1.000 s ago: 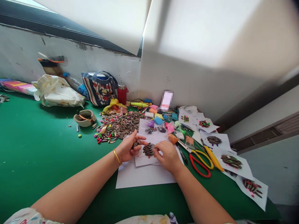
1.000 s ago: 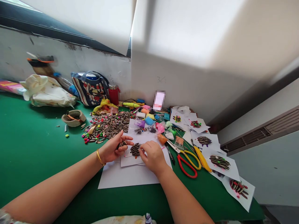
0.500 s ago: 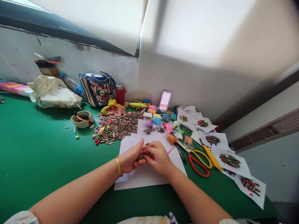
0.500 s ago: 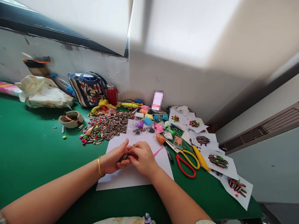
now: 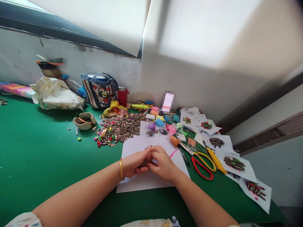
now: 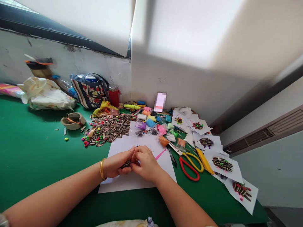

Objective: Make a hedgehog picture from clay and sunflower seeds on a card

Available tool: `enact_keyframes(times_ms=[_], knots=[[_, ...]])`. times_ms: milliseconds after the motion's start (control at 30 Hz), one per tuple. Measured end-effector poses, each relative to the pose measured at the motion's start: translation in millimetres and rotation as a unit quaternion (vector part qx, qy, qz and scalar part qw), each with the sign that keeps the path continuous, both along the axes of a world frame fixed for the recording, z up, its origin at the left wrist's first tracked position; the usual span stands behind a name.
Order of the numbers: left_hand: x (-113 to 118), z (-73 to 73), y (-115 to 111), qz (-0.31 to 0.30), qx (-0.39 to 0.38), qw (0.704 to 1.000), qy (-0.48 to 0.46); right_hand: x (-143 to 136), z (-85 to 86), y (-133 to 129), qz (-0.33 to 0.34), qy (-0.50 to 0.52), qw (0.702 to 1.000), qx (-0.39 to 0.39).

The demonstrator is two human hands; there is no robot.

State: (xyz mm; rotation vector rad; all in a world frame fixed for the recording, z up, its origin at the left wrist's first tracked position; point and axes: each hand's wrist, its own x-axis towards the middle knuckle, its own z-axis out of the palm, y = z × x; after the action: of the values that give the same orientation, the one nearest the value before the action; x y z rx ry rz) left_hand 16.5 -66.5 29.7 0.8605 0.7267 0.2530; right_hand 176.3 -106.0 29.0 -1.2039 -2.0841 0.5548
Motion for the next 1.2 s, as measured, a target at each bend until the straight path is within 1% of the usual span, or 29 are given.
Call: enact_keyframes(times_ms=[100,167,300,467,633,667,733,833,900,967,1033,1100,1133,1200], knots=[[-1.1,-0.1,1.3,-0.009,0.002,1.000,-0.015,1.6,-0.3,0.5,-0.002,0.057,0.998,-0.022],[-1.6,2.5,2.5,-0.007,0.005,1.000,-0.030,4.4,-1.6,2.9,-0.023,0.109,0.993,-0.027],[-2.9,8.5,5.0,0.022,0.018,0.999,-0.045,12.3,-7.0,10.4,-0.063,0.172,0.983,-0.015],[-4.4,8.9,6.7,0.044,0.056,0.997,-0.037,15.5,-10.9,13.9,-0.060,0.181,0.982,-0.008],[-4.2,7.3,8.2,0.060,0.121,0.991,0.015,16.7,-9.2,13.3,-0.051,0.168,0.984,-0.006],[-4.2,7.2,9.5,0.066,0.135,0.988,0.026,18.6,-9.9,14.8,-0.054,0.164,0.985,-0.006],[-4.9,6.8,14.2,0.093,0.173,0.979,0.055,24.6,-14.1,20.4,-0.087,0.159,0.983,0.000],[-8.6,4.8,26.0,0.148,0.262,0.946,0.124,35.8,-26.8,33.4,-0.155,0.145,0.977,0.004],[-13.0,1.9,35.4,0.158,0.319,0.918,0.177,41.4,-36.2,41.8,-0.177,0.125,0.976,-0.004],[-17.8,-2.3,43.7,0.148,0.385,0.881,0.231,43.7,-43.3,47.7,-0.184,0.097,0.978,-0.009],[-21.8,-7.1,49.5,0.119,0.457,0.836,0.278,43.1,-46.8,50.6,-0.184,0.066,0.981,-0.007],[-23.9,-11.7,52.5,0.085,0.504,0.800,0.314,41.1,-47.2,51.2,-0.183,0.041,0.982,0.002],[-24.3,-13.7,53.0,0.073,0.515,0.789,0.326,40.0,-46.6,51.0,-0.181,0.032,0.983,0.006],[-24.1,-16.6,52.5,0.058,0.525,0.780,0.336,38.3,-44.8,50.3,-0.177,0.019,0.984,0.013]])
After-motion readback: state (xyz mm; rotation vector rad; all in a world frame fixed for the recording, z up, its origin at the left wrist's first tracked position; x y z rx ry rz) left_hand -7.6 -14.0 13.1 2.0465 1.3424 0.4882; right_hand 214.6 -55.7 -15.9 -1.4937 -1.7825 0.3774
